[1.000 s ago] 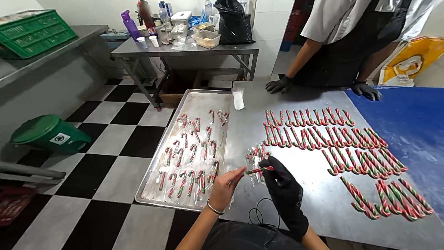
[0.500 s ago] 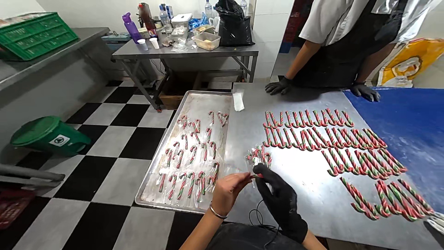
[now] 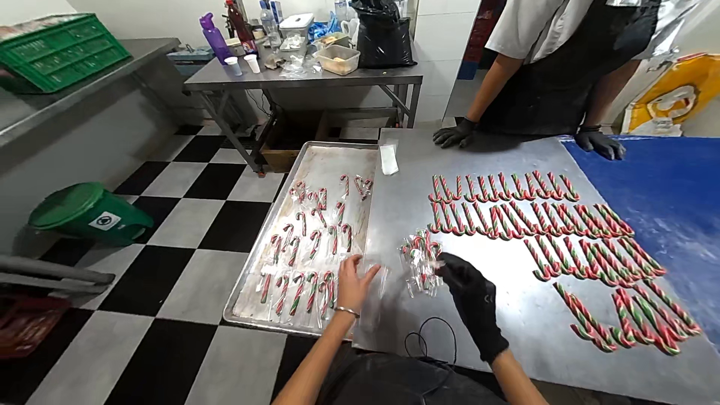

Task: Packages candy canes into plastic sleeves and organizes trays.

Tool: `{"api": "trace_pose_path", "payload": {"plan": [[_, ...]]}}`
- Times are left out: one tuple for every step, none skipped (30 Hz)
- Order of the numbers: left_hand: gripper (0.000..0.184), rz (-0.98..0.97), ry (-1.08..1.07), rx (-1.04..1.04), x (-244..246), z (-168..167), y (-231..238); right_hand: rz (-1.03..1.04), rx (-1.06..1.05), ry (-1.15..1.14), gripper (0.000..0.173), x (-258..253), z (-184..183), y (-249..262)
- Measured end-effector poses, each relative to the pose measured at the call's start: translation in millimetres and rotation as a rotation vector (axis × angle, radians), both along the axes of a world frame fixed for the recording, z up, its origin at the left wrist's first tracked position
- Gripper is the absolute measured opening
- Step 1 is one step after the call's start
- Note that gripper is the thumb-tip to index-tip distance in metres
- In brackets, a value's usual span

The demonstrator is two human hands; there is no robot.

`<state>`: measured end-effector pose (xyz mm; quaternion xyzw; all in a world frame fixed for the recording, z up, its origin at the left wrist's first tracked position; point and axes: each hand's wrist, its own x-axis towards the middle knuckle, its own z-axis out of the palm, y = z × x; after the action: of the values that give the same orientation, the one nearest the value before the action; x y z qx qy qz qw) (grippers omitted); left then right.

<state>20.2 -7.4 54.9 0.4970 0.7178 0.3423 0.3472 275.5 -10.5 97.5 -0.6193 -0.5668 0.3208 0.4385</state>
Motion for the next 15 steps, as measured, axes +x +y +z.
{"api": "trace_pose_path", "payload": {"plan": [[0.069, 0.004, 0.037, -0.121, -8, -14, 10, -0.052, -0.002, 0.052, 0.026, -1, -12, 10], [0.07, 0.002, 0.053, -0.195, -12, -26, 17, -0.083, 0.007, 0.083, 0.027, -3, -27, 18], [0.065, 0.007, 0.038, -0.225, -15, -38, 22, -0.094, 0.009, 0.073, 0.028, -5, -42, 23], [0.054, 0.029, -0.003, -0.228, -18, -49, 24, -0.077, -0.015, 0.032, 0.029, -6, -56, 24], [0.042, 0.054, -0.054, -0.208, -20, -59, 24, -0.03, -0.049, -0.025, 0.033, -4, -66, 20], [0.034, 0.081, -0.116, -0.176, -22, -67, 24, 0.046, -0.067, -0.12, 0.04, 1, -74, 13], [0.031, 0.109, -0.185, -0.156, -24, -73, 23, 0.12, -0.058, -0.234, 0.049, 9, -78, 5], [0.034, 0.133, -0.25, -0.152, -26, -75, 22, 0.179, -0.033, -0.359, 0.057, 20, -79, -1], [0.038, 0.153, -0.295, -0.154, -27, -76, 19, 0.214, 0.011, -0.479, 0.061, 35, -77, -3], [0.04, 0.17, -0.328, -0.155, -29, -76, 17, 0.217, 0.04, -0.593, 0.059, 55, -73, 1], [0.04, 0.172, -0.343, -0.155, -31, -76, 15, 0.18, 0.031, -0.685, 0.056, 78, -68, 12], [0.037, 0.163, -0.346, -0.152, -34, -77, 14, 0.102, 0.01, -0.76, 0.054, 103, -64, 30], [0.034, 0.154, -0.349, -0.153, -36, -78, 13, 0.005, -0.041, -0.821, 0.055, 127, -60, 50], [0.033, 0.145, -0.36, -0.167, -37, -76, 13, -0.087, -0.12, -0.867, 0.058, 150, -61, 70], [0.032, 0.144, -0.372, -0.188, -37, -73, 11, -0.161, -0.211, -0.911, 0.059, 169, -64, 88]]}}
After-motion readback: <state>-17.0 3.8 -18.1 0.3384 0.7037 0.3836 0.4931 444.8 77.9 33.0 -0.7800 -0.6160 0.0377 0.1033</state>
